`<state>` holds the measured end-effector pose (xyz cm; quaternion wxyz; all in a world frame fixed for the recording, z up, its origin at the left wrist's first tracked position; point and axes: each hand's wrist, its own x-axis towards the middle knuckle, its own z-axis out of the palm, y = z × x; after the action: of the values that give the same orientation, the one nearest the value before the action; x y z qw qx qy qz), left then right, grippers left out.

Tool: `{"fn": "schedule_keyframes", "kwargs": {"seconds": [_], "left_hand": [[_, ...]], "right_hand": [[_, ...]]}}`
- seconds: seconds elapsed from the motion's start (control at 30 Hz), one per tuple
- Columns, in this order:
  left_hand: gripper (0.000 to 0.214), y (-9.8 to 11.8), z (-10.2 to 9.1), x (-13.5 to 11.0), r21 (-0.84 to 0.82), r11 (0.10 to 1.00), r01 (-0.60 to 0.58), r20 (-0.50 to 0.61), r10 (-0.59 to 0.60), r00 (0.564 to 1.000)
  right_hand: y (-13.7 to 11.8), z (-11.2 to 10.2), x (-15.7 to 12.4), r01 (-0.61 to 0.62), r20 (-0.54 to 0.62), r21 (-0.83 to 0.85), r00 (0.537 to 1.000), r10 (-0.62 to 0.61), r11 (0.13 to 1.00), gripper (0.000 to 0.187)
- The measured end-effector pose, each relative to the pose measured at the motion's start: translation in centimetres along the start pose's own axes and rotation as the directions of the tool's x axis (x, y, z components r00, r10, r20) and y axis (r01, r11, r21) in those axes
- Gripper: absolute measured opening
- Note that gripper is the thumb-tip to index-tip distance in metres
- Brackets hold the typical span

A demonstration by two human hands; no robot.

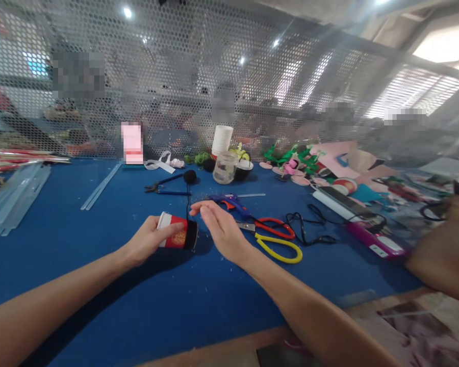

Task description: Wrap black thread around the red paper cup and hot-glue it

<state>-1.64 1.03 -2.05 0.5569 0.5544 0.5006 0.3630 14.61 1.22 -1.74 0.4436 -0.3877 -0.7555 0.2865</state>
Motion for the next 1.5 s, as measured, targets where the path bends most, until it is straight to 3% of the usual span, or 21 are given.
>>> {"fn": "schedule_keyframes", "kwargs": {"seconds": [0.2, 0.37, 0.47, 0.6, 0.67, 0.73, 0.8, 0.93, 1.07, 1.23, 1.3, 1.37, 1.43, 1.5], "left_hand": [[0.027, -0.1, 0.1, -0.1, -0.004, 1.0, 0.0, 0.029, 0.0, 1.0], [0.024, 0.2, 0.4, -0.1, -0.03, 0.998, 0.048, 0.005, -0.048, 0.999], [0.024, 0.1, 0.4, 0.0, -0.025, 0.998, 0.051, -0.029, -0.052, 0.998], [0.025, 0.2, 0.3, 0.1, -0.011, 0.998, 0.062, -0.076, -0.062, 0.995], [0.025, 0.2, 0.2, 0.1, 0.012, 0.998, 0.055, -0.094, -0.053, 0.994], [0.025, 0.3, 0.1, 0.1, 0.041, 0.998, 0.039, -0.102, -0.034, 0.994], [0.025, 0.3, 0.0, 0.1, 0.067, 0.997, 0.025, -0.096, -0.018, 0.995], [0.027, 0.3, -0.1, 0.1, 0.127, 0.992, 0.017, -0.07, -0.009, 0.998], [0.027, 0.3, -0.1, 0.1, 0.14, 0.99, 0.015, -0.06, -0.007, 0.998], [0.026, -0.1, -0.4, 0.4, 0.183, 0.983, 0.004, -0.066, 0.008, 0.998], [0.026, -0.2, -0.5, 0.5, 0.202, 0.979, 0.001, -0.075, 0.015, 0.997], [0.027, -0.2, -0.7, 0.5, 0.235, 0.972, -0.01, -0.076, 0.029, 0.997], [0.028, -0.1, -0.8, 0.5, 0.28, 0.959, -0.04, -0.063, 0.06, 0.996], [0.028, 0.0, -0.8, 0.5, 0.318, 0.946, -0.066, -0.046, 0.085, 0.995]], "right_hand": [[0.1, 0.6, -0.3, 0.029, 0.148, 0.068, 0.988, -0.039, 0.997, 0.024], [0.1, 0.9, -0.5, 0.005, 0.175, 0.124, 0.984, -0.027, 0.992, 0.027], [0.5, 0.2, 0.2, -0.01, 0.117, 0.087, 0.993, 0.0, 0.996, 0.027], [1.8, -2.8, 2.3, -0.087, -0.084, -0.103, 0.993, 0.078, 0.991, 0.029], [2.6, -4.7, 3.3, -0.203, -0.161, -0.315, 0.974, 0.159, 0.927, 0.031], [3.8, -6.2, 4.0, -0.328, -0.15, -0.592, 0.942, 0.299, 0.736, 0.028], [5.1, -6.9, 4.2, -0.366, -0.125, -0.657, 0.915, 0.383, 0.659, 0.017], [7.7, -6.5, 4.0, -0.428, -0.119, -0.684, 0.864, 0.49, 0.59, 0.001], [8.6, -6.2, 3.9, -0.481, -0.149, -0.64, 0.843, 0.518, 0.599, 0.013], [6.3, -7.0, 3.7, -0.48, -0.159, -0.493, 0.87, 0.468, 0.726, 0.037], [4.7, -7.1, 3.3, -0.44, -0.097, -0.39, 0.893, 0.439, 0.809, 0.03], [3.2, -7.0, 2.7, -0.417, 0.061, -0.124, 0.903, 0.426, 0.9, 0.02], [2.1, -6.5, 2.0, -0.421, 0.138, 0.004, 0.899, 0.417, 0.907, 0.018], [1.4, -5.8, 1.1, -0.403, 0.165, 0.031, 0.905, 0.393, 0.915, 0.018]]}}
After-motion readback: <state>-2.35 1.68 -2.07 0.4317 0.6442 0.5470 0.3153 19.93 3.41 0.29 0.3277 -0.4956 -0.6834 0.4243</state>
